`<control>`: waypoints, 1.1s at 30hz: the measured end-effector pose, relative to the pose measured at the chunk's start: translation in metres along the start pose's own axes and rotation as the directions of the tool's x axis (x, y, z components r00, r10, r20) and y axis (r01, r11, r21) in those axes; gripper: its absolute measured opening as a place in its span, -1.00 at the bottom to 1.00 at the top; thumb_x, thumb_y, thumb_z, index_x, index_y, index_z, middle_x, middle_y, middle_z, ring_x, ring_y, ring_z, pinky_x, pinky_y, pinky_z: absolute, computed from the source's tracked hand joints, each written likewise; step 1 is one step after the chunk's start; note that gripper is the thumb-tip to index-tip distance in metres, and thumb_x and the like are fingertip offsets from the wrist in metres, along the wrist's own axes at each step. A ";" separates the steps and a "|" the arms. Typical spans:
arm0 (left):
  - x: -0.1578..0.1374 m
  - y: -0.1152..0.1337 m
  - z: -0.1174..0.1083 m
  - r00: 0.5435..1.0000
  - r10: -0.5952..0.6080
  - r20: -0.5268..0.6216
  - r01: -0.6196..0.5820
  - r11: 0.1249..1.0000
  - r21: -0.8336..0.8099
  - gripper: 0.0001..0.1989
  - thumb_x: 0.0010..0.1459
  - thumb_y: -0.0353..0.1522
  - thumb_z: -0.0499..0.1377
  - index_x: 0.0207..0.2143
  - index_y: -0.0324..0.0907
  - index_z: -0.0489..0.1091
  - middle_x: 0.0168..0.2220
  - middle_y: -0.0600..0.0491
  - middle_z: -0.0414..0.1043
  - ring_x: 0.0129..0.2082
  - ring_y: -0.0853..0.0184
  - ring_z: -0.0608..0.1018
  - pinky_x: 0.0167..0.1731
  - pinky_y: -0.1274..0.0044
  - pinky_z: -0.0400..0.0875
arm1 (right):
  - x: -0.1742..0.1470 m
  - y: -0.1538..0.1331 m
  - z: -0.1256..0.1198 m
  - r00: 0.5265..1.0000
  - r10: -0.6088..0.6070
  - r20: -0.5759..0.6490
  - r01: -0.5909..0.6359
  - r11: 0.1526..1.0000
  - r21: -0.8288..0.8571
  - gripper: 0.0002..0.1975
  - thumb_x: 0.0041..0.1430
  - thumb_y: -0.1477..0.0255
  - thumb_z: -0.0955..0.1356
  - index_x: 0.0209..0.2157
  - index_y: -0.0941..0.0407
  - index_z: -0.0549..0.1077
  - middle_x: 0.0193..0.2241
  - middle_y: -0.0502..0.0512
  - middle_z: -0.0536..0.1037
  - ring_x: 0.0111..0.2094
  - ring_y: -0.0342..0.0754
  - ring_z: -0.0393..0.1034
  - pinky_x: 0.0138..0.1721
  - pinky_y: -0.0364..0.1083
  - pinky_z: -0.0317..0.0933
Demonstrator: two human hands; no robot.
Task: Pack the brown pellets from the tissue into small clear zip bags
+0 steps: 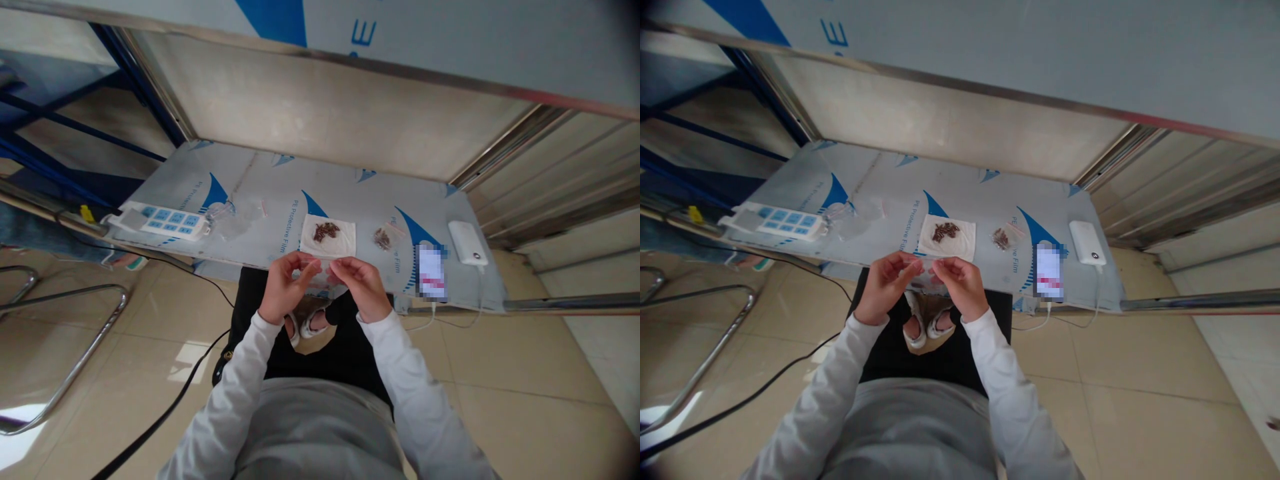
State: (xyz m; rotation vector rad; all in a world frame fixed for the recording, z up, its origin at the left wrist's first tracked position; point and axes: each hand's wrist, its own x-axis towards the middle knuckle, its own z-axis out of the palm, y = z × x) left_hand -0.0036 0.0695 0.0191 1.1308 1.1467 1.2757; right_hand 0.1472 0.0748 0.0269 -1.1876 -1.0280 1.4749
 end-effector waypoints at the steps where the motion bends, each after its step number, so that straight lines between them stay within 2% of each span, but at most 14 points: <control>1: 0.000 0.000 0.001 1.000 -0.009 0.001 0.009 1.000 -0.008 -0.78 0.02 -0.26 0.28 -0.39 -0.27 0.47 -0.42 0.01 0.52 -0.40 0.39 0.52 -0.35 0.59 0.39 | -0.001 0.001 -0.001 1.000 -0.005 -0.016 0.005 1.000 -0.003 -0.73 -0.12 0.23 0.49 -0.45 0.14 0.51 -0.51 0.00 0.55 -0.48 -0.16 0.42 -0.36 -0.14 0.32; 6: -0.001 0.000 0.003 0.995 -0.085 0.056 0.088 0.995 -0.056 -0.75 0.00 -0.25 0.28 -0.35 -0.28 0.47 -0.37 -0.03 0.54 -0.37 0.35 0.55 -0.31 0.54 0.43 | -0.004 0.003 -0.001 0.998 -0.067 -0.016 0.066 0.995 -0.080 -0.73 -0.11 0.24 0.49 -0.46 0.15 0.50 -0.52 0.02 0.55 -0.49 -0.13 0.40 -0.38 -0.13 0.31; 10: -0.001 -0.003 0.002 0.999 -0.007 0.044 0.003 0.997 0.077 -0.77 0.02 -0.26 0.27 -0.38 -0.27 0.48 -0.39 -0.03 0.53 -0.39 0.35 0.54 -0.31 0.54 0.42 | -0.008 0.004 0.000 1.000 -0.030 0.010 0.031 0.996 -0.081 -0.71 -0.08 0.20 0.46 -0.42 0.15 0.52 -0.45 0.06 0.58 -0.44 -0.10 0.43 -0.35 -0.11 0.32; 13: -0.002 -0.006 0.001 1.000 0.012 0.017 -0.014 0.992 0.122 -0.78 0.01 -0.26 0.28 -0.39 -0.27 0.49 -0.40 -0.02 0.53 -0.39 0.36 0.53 -0.31 0.54 0.42 | -0.010 0.006 0.000 1.000 -0.004 -0.022 0.003 0.998 -0.065 -0.70 -0.09 0.19 0.47 -0.43 0.15 0.52 -0.48 0.05 0.57 -0.47 -0.12 0.42 -0.36 -0.12 0.31; 18: -0.003 -0.006 -0.001 0.993 -0.115 0.041 0.118 0.991 -0.069 -0.76 -0.01 -0.25 0.29 -0.38 -0.27 0.50 -0.40 -0.02 0.55 -0.40 0.35 0.54 -0.32 0.54 0.42 | -0.010 0.005 -0.003 0.992 -0.074 -0.098 0.066 0.994 -0.086 -0.73 -0.10 0.23 0.48 -0.47 0.14 0.48 -0.53 0.01 0.53 -0.50 -0.14 0.38 -0.39 -0.14 0.28; 20: -0.004 -0.005 -0.001 0.993 -0.116 0.034 0.119 0.987 -0.109 -0.77 -0.01 -0.25 0.30 -0.39 -0.27 0.50 -0.42 -0.01 0.54 -0.41 0.36 0.54 -0.32 0.55 0.42 | -0.009 0.004 -0.003 0.994 -0.061 -0.090 0.053 0.995 -0.088 -0.72 -0.10 0.21 0.47 -0.46 0.14 0.47 -0.55 0.01 0.52 -0.50 -0.14 0.38 -0.41 -0.15 0.27; 24: -0.008 -0.004 0.000 0.998 -0.070 -0.007 0.069 0.994 -0.090 -0.79 -0.02 -0.27 0.30 -0.42 -0.26 0.48 -0.43 0.01 0.53 -0.41 0.38 0.52 -0.33 0.57 0.40 | -0.009 0.005 0.001 0.999 -0.031 -0.026 0.028 0.996 -0.085 -0.70 -0.09 0.21 0.46 -0.42 0.16 0.50 -0.50 0.05 0.55 -0.46 -0.11 0.39 -0.39 -0.13 0.28; 27: -0.010 -0.002 0.002 0.999 -0.045 0.007 0.046 0.996 -0.078 -0.81 -0.01 -0.28 0.30 -0.46 -0.25 0.45 -0.46 0.02 0.51 -0.43 0.40 0.50 -0.34 0.57 0.40 | -0.011 0.006 0.006 0.997 -0.059 -0.038 0.057 0.996 -0.072 -0.75 -0.10 0.24 0.47 -0.48 0.15 0.50 -0.52 0.02 0.54 -0.46 -0.12 0.39 -0.36 -0.12 0.27; 31: -0.010 0.000 0.003 0.996 -0.075 0.056 0.080 0.992 -0.096 -0.78 -0.02 -0.25 0.30 -0.45 -0.25 0.46 -0.45 0.02 0.52 -0.43 0.38 0.52 -0.33 0.55 0.41 | -0.013 0.006 0.008 0.991 -0.095 -0.099 0.088 0.994 -0.070 -0.75 -0.11 0.26 0.48 -0.57 0.14 0.45 -0.58 -0.01 0.51 -0.50 -0.13 0.37 -0.40 -0.13 0.27; 33: -0.009 0.000 0.002 0.993 -0.099 0.064 0.105 0.989 -0.108 -0.76 0.00 -0.23 0.28 -0.42 -0.26 0.47 -0.44 0.01 0.53 -0.41 0.36 0.54 -0.30 0.54 0.42 | -0.013 0.005 0.006 0.994 -0.094 -0.063 0.090 0.993 -0.073 -0.75 -0.11 0.26 0.48 -0.54 0.14 0.46 -0.55 0.02 0.53 -0.47 -0.11 0.39 -0.37 -0.11 0.29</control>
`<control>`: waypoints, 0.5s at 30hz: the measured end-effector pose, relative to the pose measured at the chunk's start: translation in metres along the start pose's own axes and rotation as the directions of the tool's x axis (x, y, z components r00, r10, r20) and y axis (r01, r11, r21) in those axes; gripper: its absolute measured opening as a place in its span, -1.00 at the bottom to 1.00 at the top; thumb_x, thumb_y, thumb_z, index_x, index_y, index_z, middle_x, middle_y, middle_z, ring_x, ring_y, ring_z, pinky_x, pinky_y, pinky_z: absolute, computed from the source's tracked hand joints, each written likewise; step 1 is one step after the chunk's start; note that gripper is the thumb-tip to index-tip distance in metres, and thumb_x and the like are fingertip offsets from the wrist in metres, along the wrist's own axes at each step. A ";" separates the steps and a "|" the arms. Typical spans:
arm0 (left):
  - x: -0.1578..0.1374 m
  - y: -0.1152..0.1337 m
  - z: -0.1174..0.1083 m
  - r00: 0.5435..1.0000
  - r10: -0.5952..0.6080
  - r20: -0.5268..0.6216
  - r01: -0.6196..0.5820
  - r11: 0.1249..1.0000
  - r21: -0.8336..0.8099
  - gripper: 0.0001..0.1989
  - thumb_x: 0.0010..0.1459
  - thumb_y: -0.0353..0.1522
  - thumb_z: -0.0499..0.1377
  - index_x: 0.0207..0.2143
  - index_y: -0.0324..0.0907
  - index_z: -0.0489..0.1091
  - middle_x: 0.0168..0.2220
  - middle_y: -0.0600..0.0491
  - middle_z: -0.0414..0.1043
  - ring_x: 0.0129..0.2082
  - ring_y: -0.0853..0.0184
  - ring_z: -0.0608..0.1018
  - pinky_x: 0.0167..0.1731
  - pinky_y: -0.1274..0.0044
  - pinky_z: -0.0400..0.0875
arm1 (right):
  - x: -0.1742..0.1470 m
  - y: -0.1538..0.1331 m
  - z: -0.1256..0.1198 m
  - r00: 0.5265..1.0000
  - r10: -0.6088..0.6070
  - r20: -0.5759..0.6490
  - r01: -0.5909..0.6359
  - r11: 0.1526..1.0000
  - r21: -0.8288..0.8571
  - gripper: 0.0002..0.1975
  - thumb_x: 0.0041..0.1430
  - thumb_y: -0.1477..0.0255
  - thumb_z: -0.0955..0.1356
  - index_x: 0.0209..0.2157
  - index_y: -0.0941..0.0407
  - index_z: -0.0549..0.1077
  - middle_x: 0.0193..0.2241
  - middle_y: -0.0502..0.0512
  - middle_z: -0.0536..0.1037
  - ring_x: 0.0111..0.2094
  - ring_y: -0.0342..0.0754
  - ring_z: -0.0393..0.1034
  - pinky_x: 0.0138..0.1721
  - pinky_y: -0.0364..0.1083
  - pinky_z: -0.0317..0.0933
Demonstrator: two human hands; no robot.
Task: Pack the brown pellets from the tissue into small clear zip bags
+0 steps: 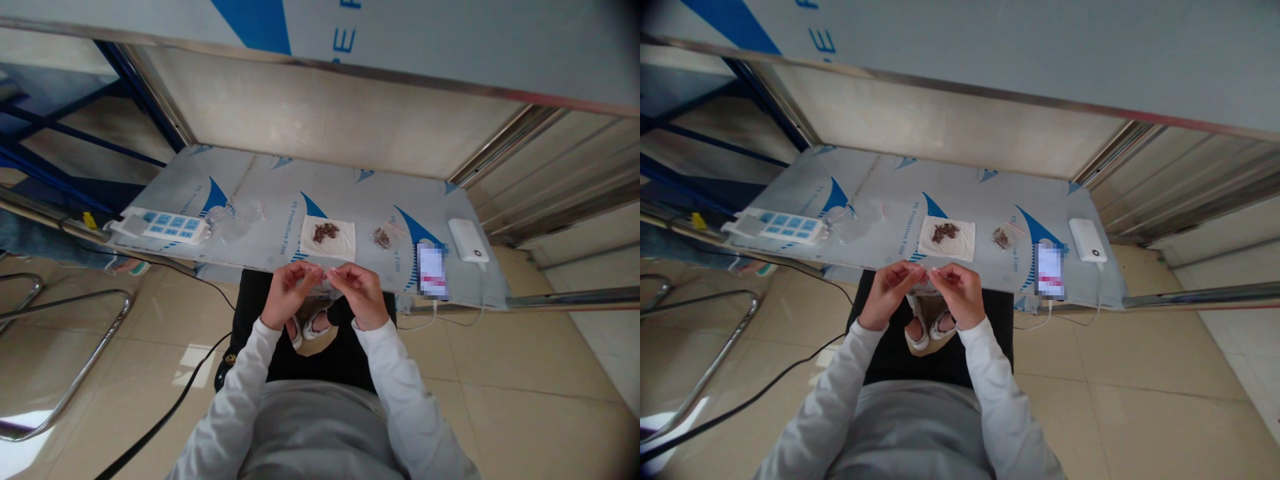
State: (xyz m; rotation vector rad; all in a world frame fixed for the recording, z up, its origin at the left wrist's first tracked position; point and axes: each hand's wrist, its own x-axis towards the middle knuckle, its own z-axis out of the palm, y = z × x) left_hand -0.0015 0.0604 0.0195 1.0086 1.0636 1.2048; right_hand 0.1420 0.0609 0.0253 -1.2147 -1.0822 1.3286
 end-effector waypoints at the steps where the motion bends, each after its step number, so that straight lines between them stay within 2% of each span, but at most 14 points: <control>1: 0.000 0.000 0.000 1.000 -0.003 -0.010 0.003 1.000 -0.003 -0.76 0.01 -0.23 0.28 -0.41 -0.26 0.48 -0.43 0.00 0.54 -0.40 0.36 0.55 -0.29 0.54 0.42 | 0.000 0.000 -0.002 1.000 0.006 0.028 -0.006 1.000 -0.003 -0.76 -0.11 0.26 0.48 -0.51 0.15 0.48 -0.52 0.03 0.55 -0.45 -0.09 0.41 -0.35 -0.10 0.30; 4: 0.000 -0.001 -0.001 0.998 0.022 -0.063 -0.022 1.000 0.004 -0.76 0.01 -0.23 0.28 -0.42 -0.26 0.47 -0.44 0.01 0.54 -0.41 0.36 0.55 -0.30 0.54 0.43 | 0.001 -0.001 -0.008 0.996 0.026 0.087 -0.025 1.000 -0.011 -0.76 -0.11 0.26 0.48 -0.45 0.14 0.53 -0.44 0.06 0.59 -0.37 -0.05 0.46 -0.27 -0.07 0.33; 8: -0.001 -0.001 -0.002 0.995 0.044 -0.092 -0.044 0.999 0.006 -0.77 0.02 -0.25 0.28 -0.50 -0.26 0.43 -0.51 0.04 0.52 -0.47 0.40 0.53 -0.34 0.56 0.40 | 0.001 -0.001 -0.014 0.997 0.038 0.071 -0.040 0.999 0.015 -0.77 -0.06 0.25 0.46 -0.39 0.11 0.56 -0.40 0.05 0.61 -0.33 -0.06 0.48 -0.19 -0.06 0.32; 15: -0.005 0.007 0.000 0.995 0.053 -0.089 -0.055 0.998 -0.015 -0.78 0.02 -0.26 0.28 -0.51 -0.24 0.42 -0.49 0.05 0.52 -0.44 0.38 0.55 -0.32 0.55 0.42 | -0.004 -0.008 -0.015 0.999 -0.032 -0.021 0.031 0.999 -0.030 -0.78 -0.03 0.25 0.45 -0.51 0.12 0.49 -0.55 -0.01 0.52 -0.46 -0.11 0.39 -0.35 -0.13 0.27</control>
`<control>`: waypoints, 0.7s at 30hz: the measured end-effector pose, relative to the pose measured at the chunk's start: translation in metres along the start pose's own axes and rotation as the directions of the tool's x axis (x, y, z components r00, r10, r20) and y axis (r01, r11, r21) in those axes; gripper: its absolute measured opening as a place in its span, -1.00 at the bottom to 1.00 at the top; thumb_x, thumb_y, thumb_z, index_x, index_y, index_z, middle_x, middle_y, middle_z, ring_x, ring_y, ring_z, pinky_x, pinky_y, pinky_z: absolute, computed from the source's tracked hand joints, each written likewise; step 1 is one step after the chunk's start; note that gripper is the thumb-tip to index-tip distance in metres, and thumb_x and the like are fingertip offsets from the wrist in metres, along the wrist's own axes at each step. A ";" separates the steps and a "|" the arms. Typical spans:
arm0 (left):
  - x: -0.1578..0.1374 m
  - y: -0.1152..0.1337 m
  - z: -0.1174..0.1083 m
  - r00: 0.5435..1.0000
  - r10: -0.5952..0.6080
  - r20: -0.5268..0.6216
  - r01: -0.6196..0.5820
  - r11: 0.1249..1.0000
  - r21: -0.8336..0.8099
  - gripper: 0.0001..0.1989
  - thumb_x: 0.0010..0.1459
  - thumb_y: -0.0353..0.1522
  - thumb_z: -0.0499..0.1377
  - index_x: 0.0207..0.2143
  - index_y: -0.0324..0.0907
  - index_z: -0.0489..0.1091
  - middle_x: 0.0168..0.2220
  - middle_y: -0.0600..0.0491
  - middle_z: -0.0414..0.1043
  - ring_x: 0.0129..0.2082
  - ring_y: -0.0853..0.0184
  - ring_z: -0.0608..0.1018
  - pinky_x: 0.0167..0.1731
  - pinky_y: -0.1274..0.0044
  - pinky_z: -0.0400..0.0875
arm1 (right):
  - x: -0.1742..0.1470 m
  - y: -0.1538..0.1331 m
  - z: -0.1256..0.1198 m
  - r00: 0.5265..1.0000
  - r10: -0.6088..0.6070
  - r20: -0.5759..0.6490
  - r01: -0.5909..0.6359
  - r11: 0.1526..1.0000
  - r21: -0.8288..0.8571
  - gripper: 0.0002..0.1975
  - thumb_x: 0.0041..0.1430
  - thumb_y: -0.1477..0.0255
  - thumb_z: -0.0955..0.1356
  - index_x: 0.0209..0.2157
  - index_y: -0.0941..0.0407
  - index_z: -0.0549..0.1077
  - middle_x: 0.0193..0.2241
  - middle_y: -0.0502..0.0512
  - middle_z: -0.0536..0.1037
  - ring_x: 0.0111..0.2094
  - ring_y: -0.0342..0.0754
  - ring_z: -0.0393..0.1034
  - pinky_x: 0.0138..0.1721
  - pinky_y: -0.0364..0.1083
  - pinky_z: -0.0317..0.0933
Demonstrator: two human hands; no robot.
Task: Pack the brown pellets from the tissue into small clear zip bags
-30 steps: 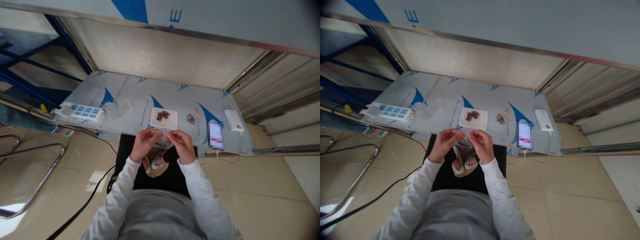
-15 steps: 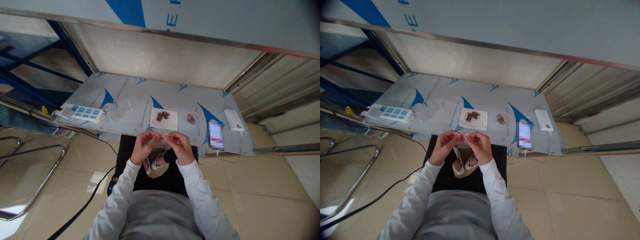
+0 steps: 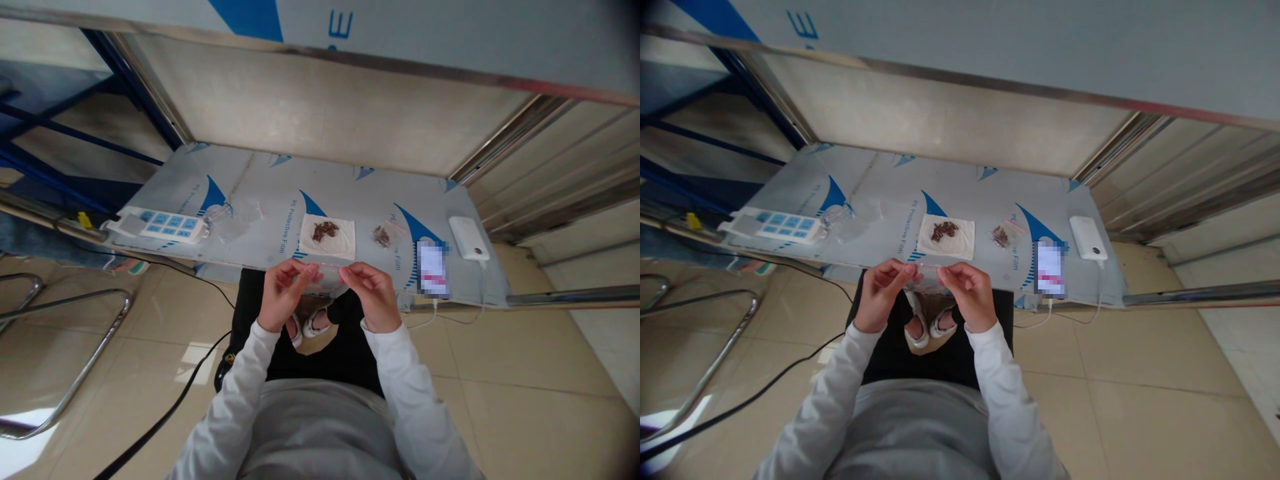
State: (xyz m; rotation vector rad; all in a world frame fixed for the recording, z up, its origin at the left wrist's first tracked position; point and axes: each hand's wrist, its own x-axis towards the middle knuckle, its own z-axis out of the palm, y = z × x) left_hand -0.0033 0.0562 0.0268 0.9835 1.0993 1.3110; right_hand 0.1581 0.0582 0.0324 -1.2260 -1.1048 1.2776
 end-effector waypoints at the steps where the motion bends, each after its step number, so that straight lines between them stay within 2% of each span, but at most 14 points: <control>1: 0.000 0.001 0.000 1.000 0.000 0.008 0.000 1.000 0.000 -0.78 0.02 -0.26 0.28 -0.50 -0.24 0.43 -0.49 0.05 0.52 -0.44 0.37 0.55 -0.32 0.54 0.42 | -0.001 -0.002 0.000 1.000 -0.015 0.003 0.016 1.000 -0.019 -0.77 -0.01 0.25 0.44 -0.52 0.12 0.48 -0.56 -0.01 0.50 -0.47 -0.12 0.37 -0.38 -0.14 0.25; 6: -0.001 0.005 -0.003 0.999 0.007 0.048 -0.007 1.000 0.001 -0.82 0.01 -0.28 0.29 -0.43 -0.23 0.46 -0.45 0.04 0.53 -0.42 0.38 0.54 -0.30 0.54 0.43 | -0.005 -0.010 -0.001 0.998 -0.058 0.020 0.059 0.996 -0.061 -0.79 0.04 0.26 0.42 -0.49 0.11 0.46 -0.53 -0.02 0.49 -0.45 -0.13 0.35 -0.37 -0.16 0.23; 9: -0.002 0.006 -0.005 0.999 0.033 0.039 -0.034 0.999 0.035 -0.83 0.00 -0.29 0.30 -0.42 -0.23 0.46 -0.43 0.02 0.53 -0.41 0.37 0.54 -0.29 0.53 0.43 | -0.007 -0.012 0.000 0.997 -0.060 0.046 0.063 0.996 -0.059 -0.80 0.04 0.24 0.42 -0.40 0.09 0.48 -0.42 0.03 0.54 -0.36 -0.07 0.41 -0.28 -0.12 0.28; 12: -0.004 0.007 -0.005 0.996 0.079 0.040 -0.081 0.995 0.058 -0.86 0.01 -0.31 0.29 -0.40 -0.22 0.47 -0.40 0.01 0.53 -0.37 0.35 0.54 -0.26 0.53 0.42 | -0.008 -0.014 0.003 0.990 -0.112 0.085 0.116 0.992 -0.048 -0.80 0.02 0.27 0.44 -0.33 0.08 0.49 -0.34 0.07 0.56 -0.27 -0.03 0.43 -0.18 -0.07 0.30; 17: -0.008 0.014 -0.001 0.982 0.156 0.108 -0.167 0.981 0.103 -0.88 0.01 -0.36 0.29 -0.35 -0.19 0.49 -0.35 0.01 0.54 -0.30 0.33 0.53 -0.22 0.52 0.40 | -0.011 -0.021 0.007 0.965 -0.248 0.088 0.256 0.961 -0.100 -0.93 0.09 0.36 0.40 -0.37 0.06 0.50 -0.41 0.03 0.51 -0.33 -0.07 0.40 -0.23 -0.08 0.27; 21: -0.009 0.020 0.001 0.972 0.200 0.127 -0.219 0.963 0.160 -0.90 0.00 -0.36 0.29 -0.38 -0.18 0.50 -0.38 -0.01 0.54 -0.32 0.30 0.53 -0.22 0.48 0.39 | -0.012 -0.025 0.006 0.950 -0.290 0.114 0.304 0.943 -0.137 -0.95 0.08 0.38 0.41 -0.38 0.04 0.51 -0.40 0.04 0.51 -0.31 -0.05 0.39 -0.22 -0.05 0.27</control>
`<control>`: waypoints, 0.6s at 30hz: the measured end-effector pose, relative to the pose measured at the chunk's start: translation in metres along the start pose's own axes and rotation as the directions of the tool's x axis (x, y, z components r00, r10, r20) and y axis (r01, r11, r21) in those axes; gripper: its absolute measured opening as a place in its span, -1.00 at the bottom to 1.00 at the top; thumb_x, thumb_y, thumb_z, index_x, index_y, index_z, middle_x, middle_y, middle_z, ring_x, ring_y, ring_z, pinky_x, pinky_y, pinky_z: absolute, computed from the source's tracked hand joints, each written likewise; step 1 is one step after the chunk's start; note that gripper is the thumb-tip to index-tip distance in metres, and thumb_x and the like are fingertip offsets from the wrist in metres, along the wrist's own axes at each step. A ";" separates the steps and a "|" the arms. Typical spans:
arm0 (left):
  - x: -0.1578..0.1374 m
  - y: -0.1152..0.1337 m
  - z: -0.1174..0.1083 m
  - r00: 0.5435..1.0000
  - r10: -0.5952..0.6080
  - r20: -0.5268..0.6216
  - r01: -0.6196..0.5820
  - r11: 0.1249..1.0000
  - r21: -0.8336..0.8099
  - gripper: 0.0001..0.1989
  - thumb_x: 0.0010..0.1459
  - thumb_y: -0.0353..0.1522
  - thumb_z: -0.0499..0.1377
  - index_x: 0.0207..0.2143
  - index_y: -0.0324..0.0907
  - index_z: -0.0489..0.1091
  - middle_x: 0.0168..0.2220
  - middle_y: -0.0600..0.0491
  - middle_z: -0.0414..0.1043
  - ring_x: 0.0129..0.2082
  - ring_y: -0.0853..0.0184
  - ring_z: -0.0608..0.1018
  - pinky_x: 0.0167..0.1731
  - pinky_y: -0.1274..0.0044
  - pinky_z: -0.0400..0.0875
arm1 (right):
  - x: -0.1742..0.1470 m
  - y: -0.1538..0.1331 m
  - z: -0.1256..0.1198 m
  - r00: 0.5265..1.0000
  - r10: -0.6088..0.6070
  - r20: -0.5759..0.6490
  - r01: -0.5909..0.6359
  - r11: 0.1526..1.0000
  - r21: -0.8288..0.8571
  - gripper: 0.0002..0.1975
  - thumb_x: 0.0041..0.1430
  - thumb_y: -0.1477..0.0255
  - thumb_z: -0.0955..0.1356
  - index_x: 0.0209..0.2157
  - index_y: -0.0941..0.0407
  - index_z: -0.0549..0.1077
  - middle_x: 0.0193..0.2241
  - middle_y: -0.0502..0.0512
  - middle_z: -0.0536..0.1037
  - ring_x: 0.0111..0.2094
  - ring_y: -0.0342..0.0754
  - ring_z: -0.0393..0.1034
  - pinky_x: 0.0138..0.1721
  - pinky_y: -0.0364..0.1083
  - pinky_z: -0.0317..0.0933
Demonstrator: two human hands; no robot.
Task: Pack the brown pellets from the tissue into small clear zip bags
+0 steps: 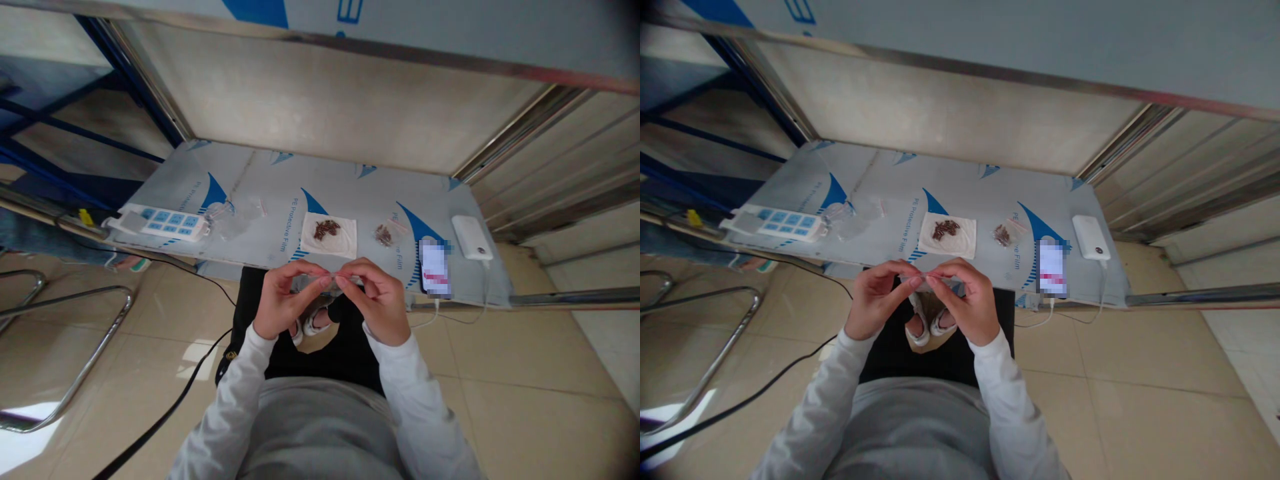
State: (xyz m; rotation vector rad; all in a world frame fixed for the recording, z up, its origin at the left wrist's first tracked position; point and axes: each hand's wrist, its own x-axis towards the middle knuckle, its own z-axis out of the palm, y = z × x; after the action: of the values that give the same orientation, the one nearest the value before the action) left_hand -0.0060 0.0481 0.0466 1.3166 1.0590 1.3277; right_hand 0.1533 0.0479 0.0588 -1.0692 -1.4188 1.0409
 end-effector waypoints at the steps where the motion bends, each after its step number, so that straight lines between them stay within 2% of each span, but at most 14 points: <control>1: 0.000 0.001 0.000 1.000 0.007 -0.006 -0.007 1.000 0.010 -0.91 0.01 -0.36 0.29 -0.39 -0.18 0.50 -0.40 0.00 0.54 -0.34 0.30 0.52 -0.23 0.47 0.39 | 0.000 -0.001 0.000 1.000 -0.003 0.004 0.003 1.000 -0.006 -0.95 0.08 0.38 0.41 -0.37 0.03 0.51 -0.40 0.04 0.51 -0.31 -0.04 0.39 -0.21 -0.05 0.27; 4: 0.000 0.004 0.000 1.000 0.025 -0.012 -0.025 0.999 0.036 -0.92 0.02 -0.36 0.28 -0.40 -0.18 0.49 -0.41 0.00 0.53 -0.35 0.29 0.52 -0.24 0.47 0.38 | 0.000 -0.002 -0.001 1.000 -0.010 0.014 0.011 1.000 -0.010 -0.94 0.07 0.38 0.42 -0.36 0.03 0.51 -0.39 0.04 0.51 -0.30 -0.04 0.40 -0.20 -0.04 0.28; 11: -0.003 0.006 0.003 0.997 0.055 0.056 -0.064 0.983 0.174 -0.92 0.09 -0.37 0.20 -0.35 -0.20 0.42 -0.39 0.00 0.46 -0.34 0.31 0.49 -0.26 0.50 0.35 | -0.003 -0.002 0.000 1.000 -0.011 0.021 0.012 1.000 -0.025 -0.96 0.08 0.40 0.41 -0.40 0.05 0.51 -0.42 0.04 0.51 -0.35 -0.05 0.40 -0.26 -0.06 0.27; 18: 0.002 -0.011 0.009 0.997 0.009 0.081 -0.023 0.984 0.175 -0.85 0.10 -0.33 0.21 -0.28 -0.20 0.46 -0.31 -0.02 0.52 -0.27 0.29 0.51 -0.20 0.50 0.36 | -0.007 0.016 -0.009 0.995 0.091 -0.037 -0.093 0.994 -0.050 -0.92 0.09 0.38 0.41 -0.35 0.05 0.56 -0.36 0.07 0.57 -0.29 -0.03 0.45 -0.21 -0.06 0.30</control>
State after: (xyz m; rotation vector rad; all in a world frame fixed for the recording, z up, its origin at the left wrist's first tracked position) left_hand 0.0040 0.0515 0.0367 1.4989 1.1322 1.2039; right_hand 0.1642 0.0454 0.0427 -1.1942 -1.3861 1.0516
